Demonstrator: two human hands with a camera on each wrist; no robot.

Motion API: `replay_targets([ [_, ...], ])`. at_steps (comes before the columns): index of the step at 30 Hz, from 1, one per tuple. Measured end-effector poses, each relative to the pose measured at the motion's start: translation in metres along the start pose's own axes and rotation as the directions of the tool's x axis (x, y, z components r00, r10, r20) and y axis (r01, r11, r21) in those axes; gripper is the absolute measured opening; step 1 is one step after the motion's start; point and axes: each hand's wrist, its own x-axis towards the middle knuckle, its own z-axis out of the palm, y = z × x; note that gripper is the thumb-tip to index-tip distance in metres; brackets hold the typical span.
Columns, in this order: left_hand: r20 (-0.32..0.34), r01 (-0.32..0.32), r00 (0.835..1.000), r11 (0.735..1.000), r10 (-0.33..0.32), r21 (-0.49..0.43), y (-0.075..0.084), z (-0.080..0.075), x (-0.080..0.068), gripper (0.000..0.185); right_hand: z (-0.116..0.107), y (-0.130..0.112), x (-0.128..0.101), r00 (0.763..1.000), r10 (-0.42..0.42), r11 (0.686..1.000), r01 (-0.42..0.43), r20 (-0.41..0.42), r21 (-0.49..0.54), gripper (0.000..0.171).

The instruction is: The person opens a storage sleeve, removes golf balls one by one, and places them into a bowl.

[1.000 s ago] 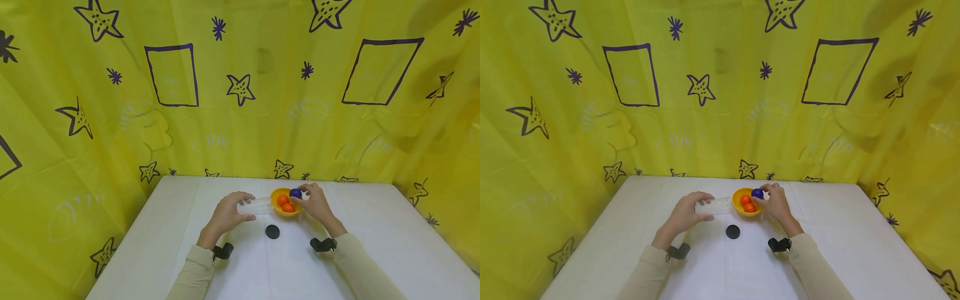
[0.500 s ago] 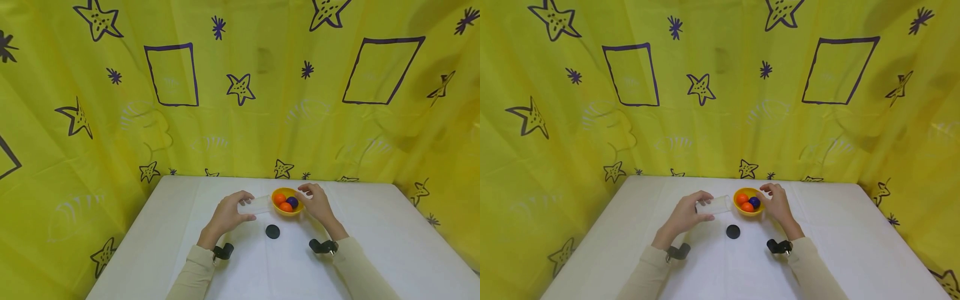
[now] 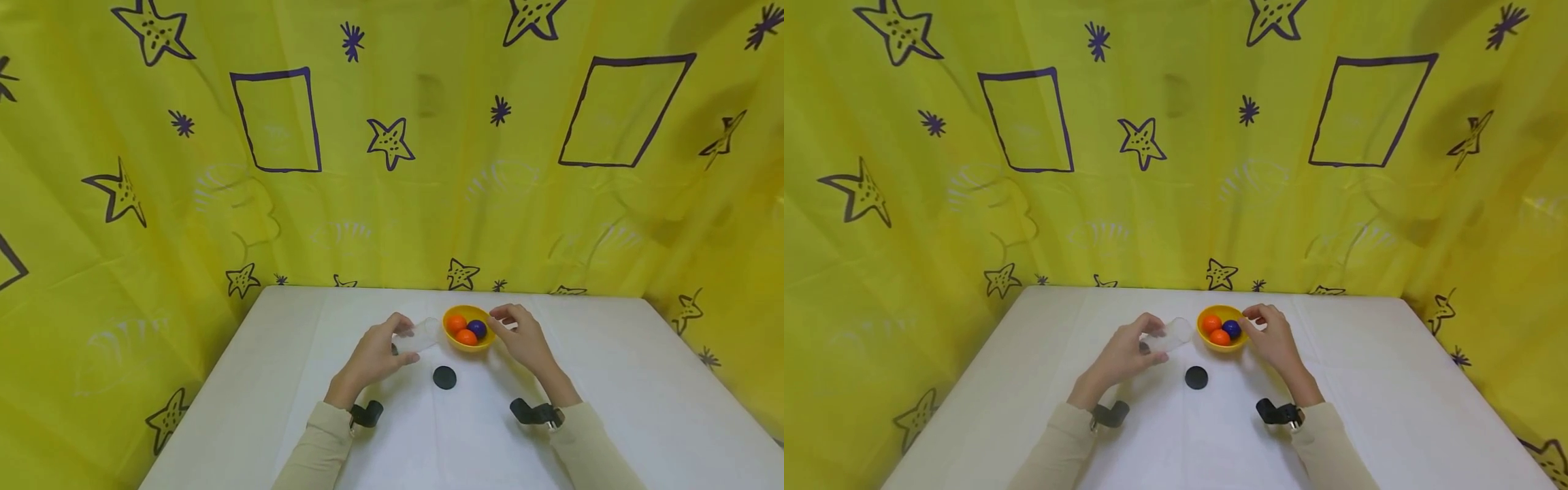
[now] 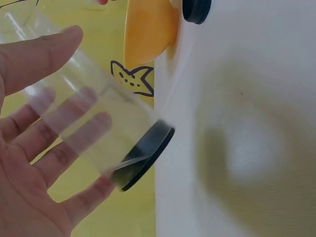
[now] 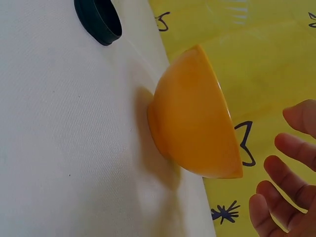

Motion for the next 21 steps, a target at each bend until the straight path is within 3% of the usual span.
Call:
replay_targets([
  [6, 0.018, 0.019, 1.000, 1.000, -0.018, -0.014, -0.005, 0.003, -0.001, 0.046, -0.008, 0.004, -0.001, 0.999, -0.031, 0.999, 0.032, 0.027, -0.038, 0.030],
  [11, -0.020, 0.016, 1.000, 1.000, -0.016, 0.009, -0.009, 0.005, 0.000, 0.046, -0.016, 0.010, -0.001, 0.999, -0.029, 0.999, 0.030, 0.026, -0.044, 0.034],
  [21, 0.005, 0.127, 0.992, 0.989, -0.127, -0.075, -0.015, 0.002, 0.001, 0.047, -0.026, 0.012, -0.004, 1.000, -0.012, 0.999, 0.012, 0.020, -0.031, 0.036],
])
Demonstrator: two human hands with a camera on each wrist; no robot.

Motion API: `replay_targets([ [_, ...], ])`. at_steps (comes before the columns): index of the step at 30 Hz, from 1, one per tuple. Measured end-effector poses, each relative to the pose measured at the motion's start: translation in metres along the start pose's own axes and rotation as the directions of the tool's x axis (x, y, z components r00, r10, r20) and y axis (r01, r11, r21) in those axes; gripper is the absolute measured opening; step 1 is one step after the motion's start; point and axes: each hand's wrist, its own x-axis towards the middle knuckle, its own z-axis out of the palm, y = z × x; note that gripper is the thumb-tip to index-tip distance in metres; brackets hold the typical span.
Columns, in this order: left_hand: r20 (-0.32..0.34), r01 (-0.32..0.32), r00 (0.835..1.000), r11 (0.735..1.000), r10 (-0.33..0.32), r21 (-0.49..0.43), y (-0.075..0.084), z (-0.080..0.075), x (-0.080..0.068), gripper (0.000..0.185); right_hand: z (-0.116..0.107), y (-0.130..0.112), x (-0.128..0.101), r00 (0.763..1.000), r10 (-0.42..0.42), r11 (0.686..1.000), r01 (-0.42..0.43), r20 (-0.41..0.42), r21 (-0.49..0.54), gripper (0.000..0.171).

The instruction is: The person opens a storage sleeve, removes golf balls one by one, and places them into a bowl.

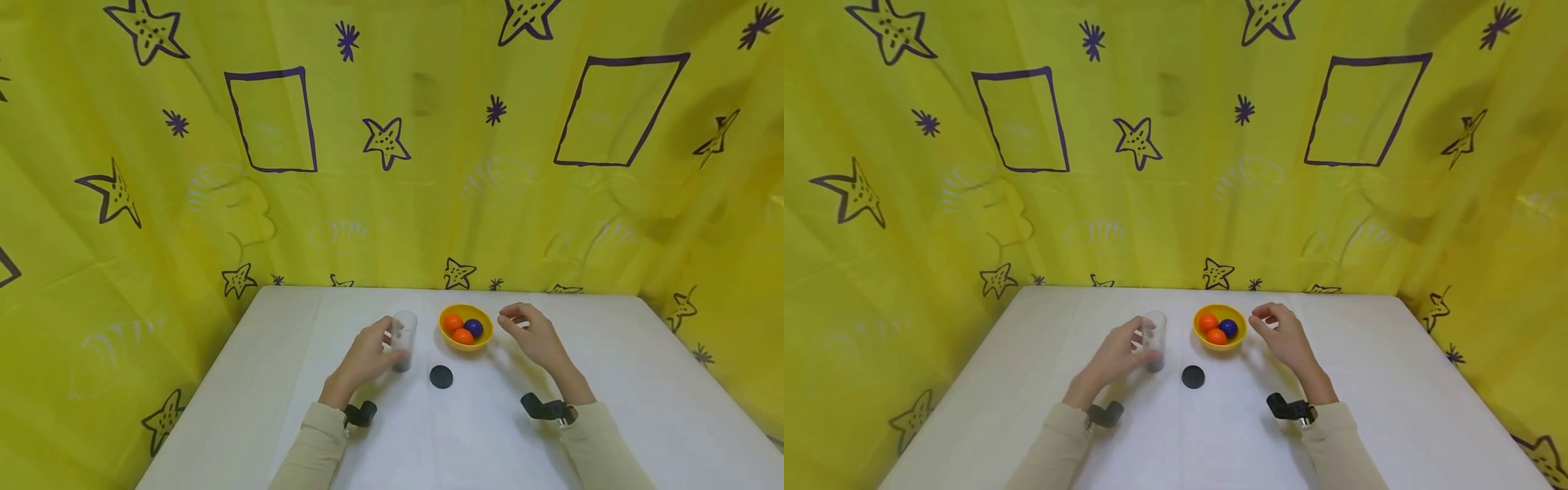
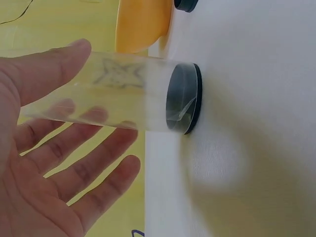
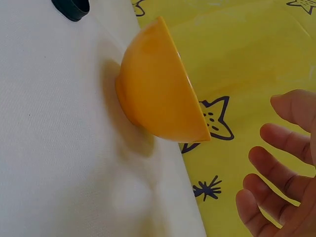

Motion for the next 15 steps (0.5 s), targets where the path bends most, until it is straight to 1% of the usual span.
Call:
replay_targets([
  [4, 0.021, 0.012, 1.000, 1.000, -0.012, -0.023, -0.003, -0.004, -0.001, 0.048, -0.002, 0.001, -0.001, 1.000, 0.000, 1.000, 0.000, 0.000, 0.006, 0.035],
  [11, 0.045, 0.048, 0.998, 0.998, -0.046, -0.040, -0.007, -0.006, -0.002, 0.050, -0.004, 0.002, 0.001, 1.000, -0.004, 1.000, 0.004, 0.000, -0.001, 0.041],
  [13, 0.071, 0.054, 0.996, 0.998, -0.052, -0.037, -0.009, -0.007, -0.002, 0.051, -0.004, 0.003, 0.001, 1.000, -0.003, 1.000, 0.003, 0.001, 0.001, 0.041],
  [15, 0.113, 0.070, 0.991, 0.997, -0.067, -0.024, -0.012, -0.009, -0.002, 0.055, -0.003, 0.003, 0.001, 1.000, -0.002, 1.000, 0.002, 0.005, 0.002, 0.041],
])
